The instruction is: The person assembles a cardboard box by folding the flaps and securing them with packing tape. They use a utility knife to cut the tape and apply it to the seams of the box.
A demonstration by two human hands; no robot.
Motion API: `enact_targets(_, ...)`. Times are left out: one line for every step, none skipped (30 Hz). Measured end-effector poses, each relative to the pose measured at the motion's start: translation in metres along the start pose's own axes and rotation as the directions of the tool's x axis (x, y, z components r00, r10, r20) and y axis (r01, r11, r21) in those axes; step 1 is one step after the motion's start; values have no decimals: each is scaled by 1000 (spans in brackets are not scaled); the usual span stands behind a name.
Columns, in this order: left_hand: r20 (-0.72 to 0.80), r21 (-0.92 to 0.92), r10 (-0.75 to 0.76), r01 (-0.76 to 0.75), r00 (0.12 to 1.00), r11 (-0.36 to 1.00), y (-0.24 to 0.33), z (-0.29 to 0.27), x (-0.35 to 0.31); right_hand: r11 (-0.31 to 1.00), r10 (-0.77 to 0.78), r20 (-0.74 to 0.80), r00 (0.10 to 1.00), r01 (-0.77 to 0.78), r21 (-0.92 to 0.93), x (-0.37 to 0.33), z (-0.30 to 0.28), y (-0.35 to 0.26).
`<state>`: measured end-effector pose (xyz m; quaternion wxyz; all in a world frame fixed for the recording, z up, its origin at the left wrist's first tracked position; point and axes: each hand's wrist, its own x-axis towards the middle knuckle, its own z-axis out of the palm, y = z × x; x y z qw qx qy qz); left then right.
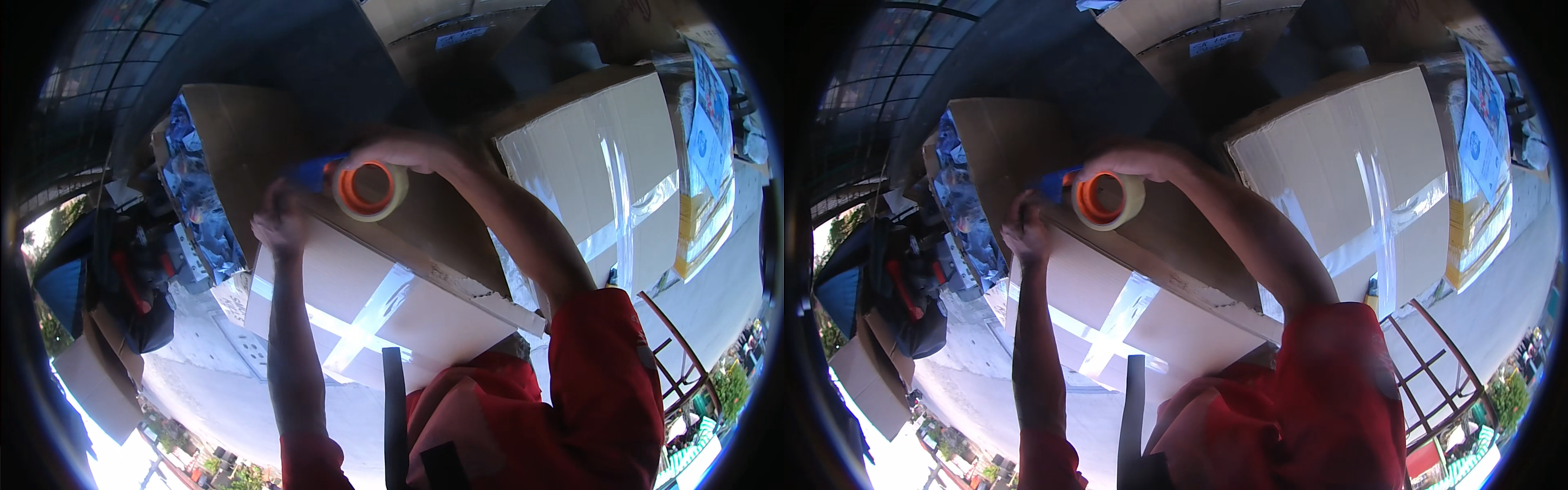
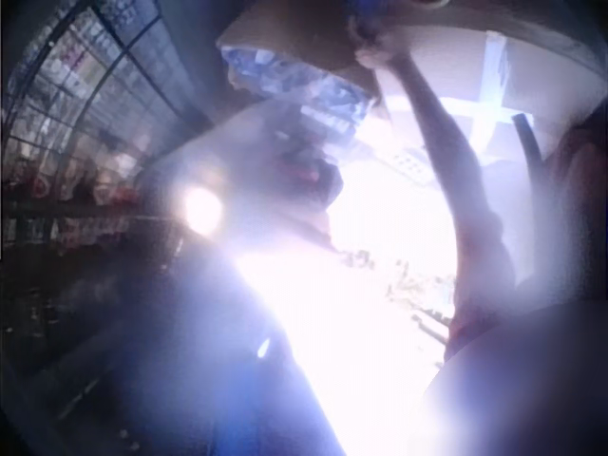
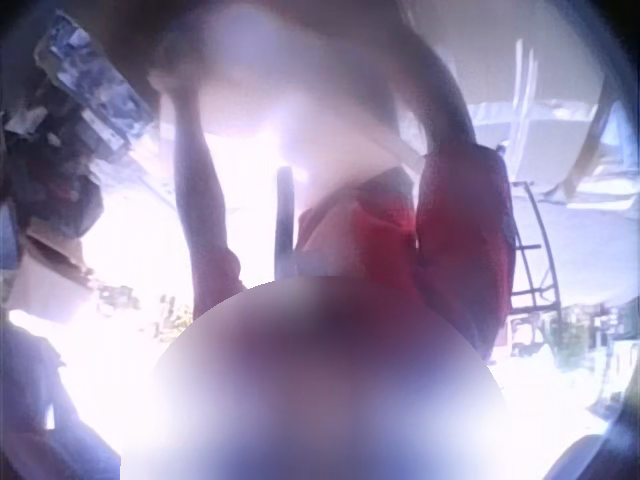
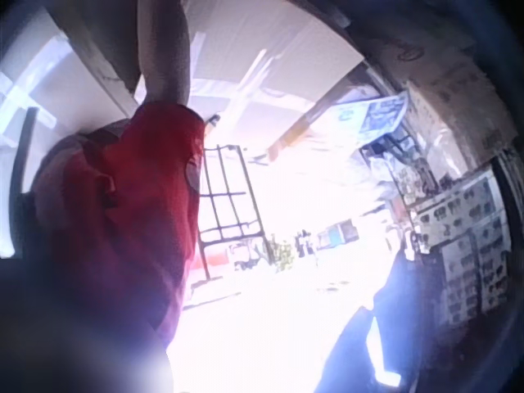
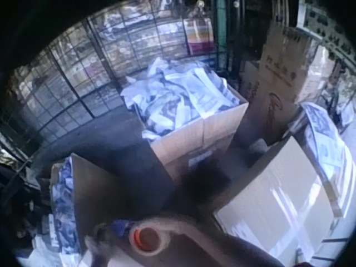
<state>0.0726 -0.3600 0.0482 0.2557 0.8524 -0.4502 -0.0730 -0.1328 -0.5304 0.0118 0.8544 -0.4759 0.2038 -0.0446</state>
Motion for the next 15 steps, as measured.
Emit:
enact_targets(32,-22,-25,26,999,999,-1,0,-2,998,56,-42,998,-56,16,-15,-3,3)
enact_targets(2,-44,88,-87,996,995,-1,2,-2,998,-18,-57,998,22,56,-33,-1,7)
enact_targets(-36,-52,198,-200,979,978,0,7,1,997,-26,-116,993,34,68,-56,6,11)
enact_targets(-84,-59,312,-317,946,946,1,10,2,996,-35,-178,983,50,78,-77,12,11)
enact_targets(-50,-67,328,-331,943,941,1,9,0,989,-48,-192,980,74,129,-92,16,9)
enact_targets(-24,-79,349,-350,937,933,-1,6,-1,998,0,-214,977,14,62,-100,20,6)
enact_targets(-4,-96,371,-369,929,924,-3,3,0,1000,5,-217,976,-4,6,-107,23,3)
enact_targets(-3,-96,398,-396,917,913,-5,0,-2,998,34,-234,972,-46,-47,-113,27,2)
enact_targets(-7,-105,423,-421,906,901,-8,-3,-3,993,49,-196,979,-68,-94,-118,28,0)
enact_targets(-9,-118,444,-442,896,889,-12,-5,-5,983,92,-174,980,-118,-141,-125,28,0)
enact_targets(5,-129,429,-425,903,896,-18,-9,-8,976,105,-132,986,-127,-177,-132,30,3)
enact_targets(16,-143,410,-403,912,904,-25,-13,-10,963,104,-103,989,-125,-237,-139,34,7)
enact_targets(22,-161,381,-372,924,914,-33,-16,-10,953,70,-50,996,-82,-290,-148,39,13)
enact_targets(35,-215,347,-332,937,918,-42,-18,-9,933,70,-15,997,-70,-354,-158,44,20)
enact_targets(51,-275,305,-280,951,920,-51,-20,-8,935,36,-18,999,-40,-351,-166,48,28)
